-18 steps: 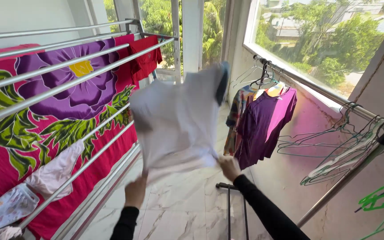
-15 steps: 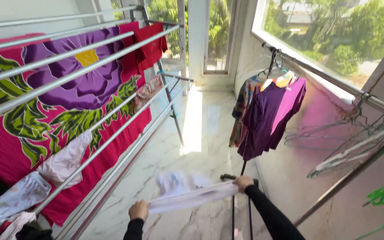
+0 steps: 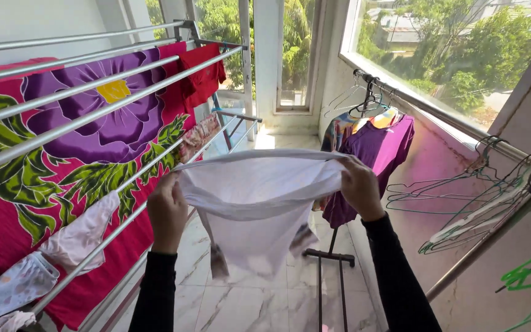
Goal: Hanging washed clothes on a drying rack.
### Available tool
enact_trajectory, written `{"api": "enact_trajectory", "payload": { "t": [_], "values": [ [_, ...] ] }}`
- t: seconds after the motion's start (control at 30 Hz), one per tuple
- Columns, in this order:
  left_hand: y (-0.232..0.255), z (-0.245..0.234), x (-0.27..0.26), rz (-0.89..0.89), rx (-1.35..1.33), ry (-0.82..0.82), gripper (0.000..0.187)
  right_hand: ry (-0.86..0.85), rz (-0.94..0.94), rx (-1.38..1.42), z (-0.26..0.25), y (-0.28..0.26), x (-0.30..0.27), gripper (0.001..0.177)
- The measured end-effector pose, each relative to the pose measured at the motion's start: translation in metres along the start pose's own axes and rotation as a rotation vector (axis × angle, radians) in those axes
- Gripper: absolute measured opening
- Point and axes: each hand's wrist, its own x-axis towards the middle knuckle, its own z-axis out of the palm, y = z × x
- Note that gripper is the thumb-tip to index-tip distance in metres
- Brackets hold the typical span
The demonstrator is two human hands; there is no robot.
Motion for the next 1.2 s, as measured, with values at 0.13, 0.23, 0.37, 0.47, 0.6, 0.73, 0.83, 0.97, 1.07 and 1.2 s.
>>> {"api": "enact_trajectory", "payload": {
  "t": [0.13, 0.23, 0.37, 0.47, 0.6, 0.73, 0.83, 0.97, 1.07, 1.2],
  "values": [
    [-0.09, 0.062, -0.125, 0.207, 0.173, 0.188, 0.022, 0.632, -0.217, 0.35, 0.082, 0.088, -0.11, 0.028],
    [-0.191, 0.117, -0.314, -0.244, 0.448, -0.915, 0.028, -1.038, 0.024, -0.634, 0.21, 0.261, -0.326, 0.015],
    [-0.196, 0.149, -0.269, -0.43, 0.522, -1.034, 0.017, -1.117, 0.302, -0.41, 0.202, 0.272, -0.333, 0.027],
    [-0.186, 0.126, -0.301, -0.818, 0.326, -1.047, 0.015, -1.129, 0.621, -0.214, 0.177, 0.229, -0.333, 0.037],
    [-0.191, 0.133, -0.293, -1.081, 0.059, -0.98, 0.016, -1.021, 1.067, 0.272, 0.163, 0.212, -0.287, 0.03],
    [-0.192, 0.137, -0.243, -1.051, -0.185, -0.958, 0.042, -0.764, 1.129, 0.721, 0.155, 0.203, -0.255, 0.005],
    [-0.178, 0.126, -0.189, -1.007, -0.366, -0.87, 0.044, -0.686, 1.087, 0.898, 0.144, 0.193, -0.22, 0.009],
    [-0.131, 0.061, -0.118, -0.876, -0.492, -0.827, 0.046, -0.647, 0.863, 0.848, 0.083, 0.134, -0.159, 0.016],
    [-0.092, -0.02, -0.076, -0.632, -0.549, -0.75, 0.041, -0.527, 0.637, 0.794, 0.003, 0.086, -0.127, 0.021],
    [-0.101, -0.146, -0.08, -0.275, -0.797, -0.893, 0.026, -0.47, 0.271, 1.035, -0.061, 0.109, -0.165, 0.046]
  ]
}}
